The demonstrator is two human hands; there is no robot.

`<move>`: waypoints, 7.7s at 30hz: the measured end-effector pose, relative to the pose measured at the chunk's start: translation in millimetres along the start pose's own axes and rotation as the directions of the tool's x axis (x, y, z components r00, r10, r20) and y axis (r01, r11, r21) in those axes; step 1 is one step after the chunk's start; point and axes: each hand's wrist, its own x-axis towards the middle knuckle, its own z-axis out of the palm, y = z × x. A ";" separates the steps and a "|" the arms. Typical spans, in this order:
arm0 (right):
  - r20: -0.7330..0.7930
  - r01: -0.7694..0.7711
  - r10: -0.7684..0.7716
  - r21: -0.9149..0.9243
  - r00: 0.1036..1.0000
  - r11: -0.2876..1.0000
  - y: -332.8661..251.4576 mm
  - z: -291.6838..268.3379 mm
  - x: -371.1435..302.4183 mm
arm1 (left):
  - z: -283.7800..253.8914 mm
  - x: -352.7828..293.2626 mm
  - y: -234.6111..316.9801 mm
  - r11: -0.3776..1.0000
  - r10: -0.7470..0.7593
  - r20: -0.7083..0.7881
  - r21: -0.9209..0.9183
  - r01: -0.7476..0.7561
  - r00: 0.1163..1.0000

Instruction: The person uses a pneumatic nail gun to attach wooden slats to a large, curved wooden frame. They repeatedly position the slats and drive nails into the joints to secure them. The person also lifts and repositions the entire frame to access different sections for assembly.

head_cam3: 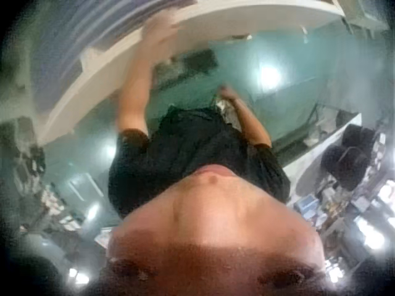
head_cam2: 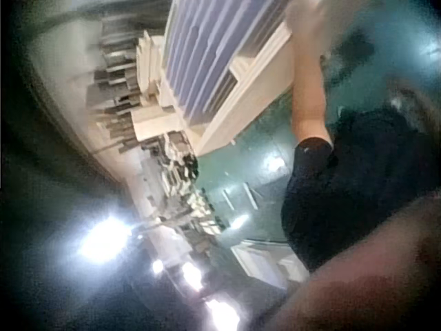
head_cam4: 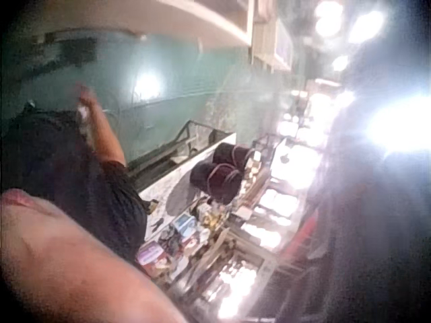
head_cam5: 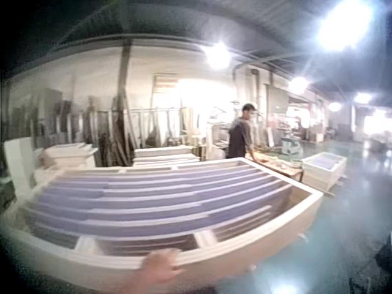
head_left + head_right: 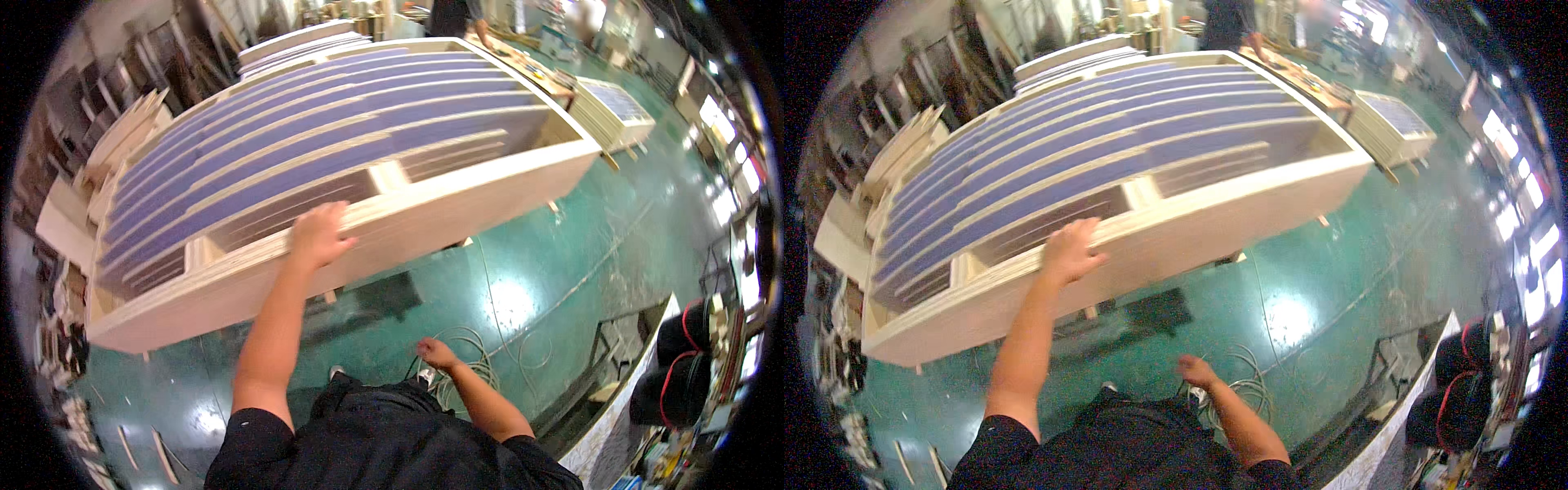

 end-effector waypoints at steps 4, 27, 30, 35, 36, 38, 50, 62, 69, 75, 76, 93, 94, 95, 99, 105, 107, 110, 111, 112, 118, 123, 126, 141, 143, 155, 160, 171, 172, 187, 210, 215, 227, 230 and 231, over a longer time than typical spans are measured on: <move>-0.094 -0.101 0.073 -0.342 0.993 0.934 9.4 4.4 -17.4 | -9.0 -30.4 -31.6 0.814 0.225 -0.467 -0.392 -0.428 0.855; 0.330 0.948 -0.900 -0.235 0.285 0.214 -748.0 361.1 107.9 | 321.4 -936.7 -193.9 -0.313 -0.706 0.707 -0.263 0.913 -0.038; 0.346 0.905 -0.881 -0.384 0.324 0.183 -785.1 419.0 125.0 | 326.7 -957.4 -84.2 -0.117 -0.589 0.805 -0.175 0.978 0.074; 0.347 0.786 -0.768 -0.536 0.539 0.309 -807.5 485.7 144.8 | 300.7 -941.3 -74.9 -0.982 -0.149 0.978 -0.164 -0.097 -0.145; 0.318 0.720 -0.709 -0.580 0.630 0.381 -814.0 496.4 142.0 | 299.4 -944.8 -97.8 -0.979 -0.135 0.987 -0.146 -0.141 -0.088; 0.208 0.610 -0.649 -0.626 0.732 0.486 -811.3 504.0 157.8 | 296.7 -961.1 -180.1 -0.979 -0.143 0.988 -0.133 -0.155 0.057; -0.159 0.320 -0.546 -0.666 0.822 0.674 -820.0 562.0 187.3 | 94.0 -966.6 -820.6 -0.364 -0.925 0.373 -0.923 -0.125 -0.065; -0.434 0.153 -0.541 -0.662 0.720 0.734 -842.2 608.5 164.2 | 192.6 -1065.7 -942.4 -0.650 -0.493 0.848 -0.507 0.567 0.193; -0.569 -0.006 -0.472 -0.643 0.673 0.766 -840.1 612.7 169.8 | 136.0 -1009.0 -1139.1 -0.565 -0.446 0.891 -0.351 0.747 0.081; -0.646 -0.093 -0.346 -0.545 0.680 0.833 -947.3 766.9 164.8 | 135.2 -911.5 -1354.8 -0.248 -0.570 0.774 -0.480 0.841 0.274; -0.585 -0.092 -0.372 -0.613 0.721 0.785 -984.0 797.0 166.9 | 132.3 -880.0 -1402.8 -0.135 -0.620 0.696 -0.550 0.824 0.363; -0.959 -0.743 -0.003 -0.223 0.285 0.631 -1039.9 908.1 278.2 | -137.3 -288.8 -1362.5 0.660 0.329 -0.084 -0.692 -0.293 0.941; -0.959 -0.750 0.003 -0.219 0.282 0.624 -1046.0 906.9 286.7 | -147.7 -259.8 -1369.1 0.689 0.367 -0.150 -0.620 -0.377 0.918; -0.962 -0.765 0.012 -0.210 0.273 0.608 -1050.3 906.0 293.6 | -155.8 -225.5 -1375.0 0.701 0.415 -0.209 -0.546 -0.458 0.885; -0.963 -0.803 -0.002 -0.226 0.270 0.552 -1059.5 900.6 307.6 | -232.2 -93.8 -1358.9 0.558 0.726 -0.399 -0.137 -0.819 0.561; -0.966 -0.876 0.080 -0.185 0.245 0.445 -1070.9 889.6 323.9 | -266.7 46.7 -1331.6 0.492 0.869 -0.128 0.125 -0.862 0.478; -0.970 -0.868 0.024 -0.206 0.242 0.451 -1068.7 894.3 325.9 | -257.7 73.5 -1330.0 0.445 0.895 -0.075 0.126 -0.887 0.439; -0.972 -0.886 0.114 -0.135 0.205 0.444 -1074.1 891.7 326.3 | -247.0 102.6 -1322.3 0.364 0.931 -0.059 0.076 -0.928 0.360; -0.976 -0.891 -0.001 -0.198 0.217 0.408 -1060.1 895.7 324.2 | -241.7 111.1 -1322.8 0.329 0.943 -0.073 0.048 -0.943 0.325; -0.979 -0.898 0.011 -0.182 0.203 0.400 -1058.8 894.2 322.0 | -242.6 115.4 -1320.8 0.302 0.950 -0.091 0.028 -0.953 0.298; -0.982 -0.917 0.058 -0.146 0.180 0.370 -1060.2 890.8 323.4 | -237.3 110.7 -1313.5 0.298 0.918 -0.266 -0.028 -0.954 0.295; -0.984 -0.890 -0.065 -0.178 0.166 0.420 -1056.0 890.9 316.6 | -234.7 110.9 -1317.8 0.276 0.906 -0.319 -0.053 -0.960 0.278; -0.987 -0.910 0.033 -0.133 0.158 0.392 -1065.6 889.6 321.4 | -236.4 112.4 -1316.3 0.267 0.900 -0.346 -0.039 -0.963 0.264; -0.983 -0.915 -0.045 -0.180 0.176 0.362 -1064.3 902.9 322.2 | -251.9 110.1 -1322.5 0.246 0.917 -0.318 -0.020 -0.969 0.239; -0.983 -0.922 -0.051 -0.182 0.175 0.342 -1061.0 910.9 318.7 | -249.3 107.3 -1320.3 0.236 0.917 -0.322 -0.036 -0.971 0.235; -0.987 -0.921 -0.078 -0.160 0.141 0.355 -1066.2 944.2 279.6 | -241.2 72.1 -1309.7 0.166 0.911 -0.374 -0.056 -0.985 0.175; -0.989 -0.914 -0.052 -0.147 0.138 0.379 -1052.8 954.4 201.7 | -259.8 1.8 -1267.5 0.138 0.915 -0.379 -0.023 -0.990 0.136; -0.983 -0.908 -0.074 -0.182 0.167 0.376 -982.3 932.0 40.8 | -256.6 -109.6 -1137.9 0.183 0.943 -0.277 -0.038 -0.982 0.187; -0.986 -0.907 -0.051 -0.167 0.160 0.386 -977.5 928.8 32.6 | -256.5 -114.9 -1129.0 0.182 0.947 -0.266 -0.027 -0.983 0.182; -0.972 -0.869 0.095 -0.148 0.217 0.473 -885.7 821.1 -89.3 | -236.5 -158.4 -956.0 0.290 0.949 -0.106 -0.070 -0.955 0.296; -0.973 -0.855 -0.010 -0.207 0.230 0.475 -670.7 546.1 -204.6 | -193.8 -62.5 -618.7 0.300 0.954 -0.001 0.003 -0.954 0.300; -0.971 -0.851 0.050 -0.181 0.236 0.493 -621.6 446.6 -215.4 | -173.1 -13.8 -531.2 0.340 0.939 0.024 0.047 -0.939 0.342; -0.955 -0.814 -0.049 -0.274 0.291 0.512 -482.5 190.1 -234.7 | -120.6 141.9 -308.3 0.337 0.942 -0.004 0.038 -0.941 0.337; -0.963 -0.829 -0.060 -0.258 0.263 0.496 -455.2 142.4 -232.4 | -116.3 172.6 -262.3 0.340 0.940 -0.045 0.038 -0.940 0.338; -0.968 -0.835 -0.050 -0.237 0.246 0.497 -451.5 130.2 -228.8 | -116.1 186.1 -255.3 0.342 0.940 -0.032 0.057 -0.938 0.341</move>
